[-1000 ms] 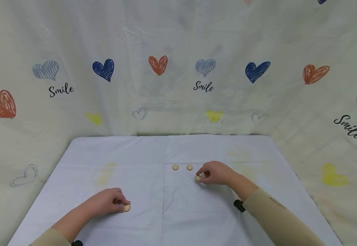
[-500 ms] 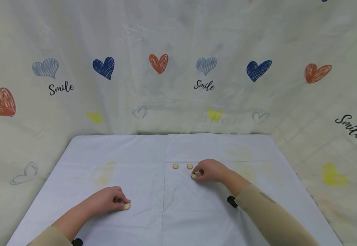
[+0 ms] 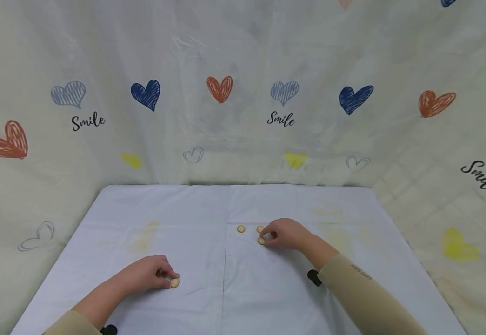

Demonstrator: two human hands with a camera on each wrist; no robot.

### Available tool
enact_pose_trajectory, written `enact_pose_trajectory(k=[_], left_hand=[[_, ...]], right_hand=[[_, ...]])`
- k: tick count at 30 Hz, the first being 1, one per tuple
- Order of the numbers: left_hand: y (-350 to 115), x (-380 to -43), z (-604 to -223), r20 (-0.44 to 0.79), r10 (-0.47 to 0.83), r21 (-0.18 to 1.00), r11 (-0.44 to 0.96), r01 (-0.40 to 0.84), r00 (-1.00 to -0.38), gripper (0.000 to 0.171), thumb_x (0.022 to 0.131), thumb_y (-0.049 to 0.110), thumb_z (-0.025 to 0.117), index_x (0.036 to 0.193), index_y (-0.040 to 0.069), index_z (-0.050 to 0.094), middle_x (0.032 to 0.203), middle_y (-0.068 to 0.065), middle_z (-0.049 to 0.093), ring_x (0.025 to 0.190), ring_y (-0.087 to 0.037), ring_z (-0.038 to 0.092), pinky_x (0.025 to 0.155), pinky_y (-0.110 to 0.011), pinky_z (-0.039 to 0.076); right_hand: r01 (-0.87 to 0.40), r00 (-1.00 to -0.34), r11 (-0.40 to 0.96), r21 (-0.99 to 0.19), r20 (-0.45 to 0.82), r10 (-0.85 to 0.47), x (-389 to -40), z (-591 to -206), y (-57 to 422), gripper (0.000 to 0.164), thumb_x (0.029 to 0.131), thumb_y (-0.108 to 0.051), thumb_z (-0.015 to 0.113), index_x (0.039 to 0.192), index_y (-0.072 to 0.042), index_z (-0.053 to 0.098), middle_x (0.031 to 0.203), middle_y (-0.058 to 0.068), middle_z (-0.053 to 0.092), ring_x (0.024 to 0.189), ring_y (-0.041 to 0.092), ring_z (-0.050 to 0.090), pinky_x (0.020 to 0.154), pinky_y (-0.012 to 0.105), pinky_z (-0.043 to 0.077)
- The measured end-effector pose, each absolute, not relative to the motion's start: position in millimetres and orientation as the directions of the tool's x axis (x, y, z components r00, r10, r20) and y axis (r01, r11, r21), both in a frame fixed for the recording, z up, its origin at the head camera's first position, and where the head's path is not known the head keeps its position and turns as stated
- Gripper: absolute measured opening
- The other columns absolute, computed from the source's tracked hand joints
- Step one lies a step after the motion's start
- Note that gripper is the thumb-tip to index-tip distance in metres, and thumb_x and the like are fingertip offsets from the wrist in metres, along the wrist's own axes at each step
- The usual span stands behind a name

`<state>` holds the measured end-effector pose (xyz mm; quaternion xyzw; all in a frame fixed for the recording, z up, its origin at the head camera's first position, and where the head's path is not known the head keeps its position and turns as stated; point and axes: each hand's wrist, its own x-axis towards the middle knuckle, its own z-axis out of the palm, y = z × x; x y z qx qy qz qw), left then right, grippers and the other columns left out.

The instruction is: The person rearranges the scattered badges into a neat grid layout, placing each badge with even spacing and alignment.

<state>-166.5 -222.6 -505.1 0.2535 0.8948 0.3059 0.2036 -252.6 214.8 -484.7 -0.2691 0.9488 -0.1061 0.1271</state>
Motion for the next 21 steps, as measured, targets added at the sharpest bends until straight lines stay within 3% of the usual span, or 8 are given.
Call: enact_pose_trajectory(k=[15,21], left_hand=[[-223.9,-165.8,-505.6,-0.183,0.598,0.643,0.673,0.365,-0.78,0.019,0.085,0.032,0.079,0.104,0.028,0.078,0.089,0.017,0.058,0.079,0.0,0.052,0.071,-0.025,0.047],[-223.5,-164.4,-508.2,-0.183,0.601,0.649,0.668,0.363,-0.778,0.021,0.085,0.031,0.078,0.106,0.027,0.078,0.09,0.017,0.058,0.078,0.001,0.052,0.07,-0.025,0.046]], right_hand=[[-0.317,-0.905,0.842,-0.437,-0.125,-0.406,-234.5,-469.1,273.9,0.033,0.083,-0.031,0.081,0.114,-0.022,0.076,0.075,-0.01,0.056,0.07,0.01,0.05,0.065,0.029,0.043],[-0.316,-0.904,0.848,-0.425,-0.137,-0.405,-233.5,-471.7,281.7,0.03,0.083,-0.032,0.081,0.112,-0.023,0.077,0.073,-0.009,0.055,0.07,0.01,0.05,0.066,0.029,0.042]])
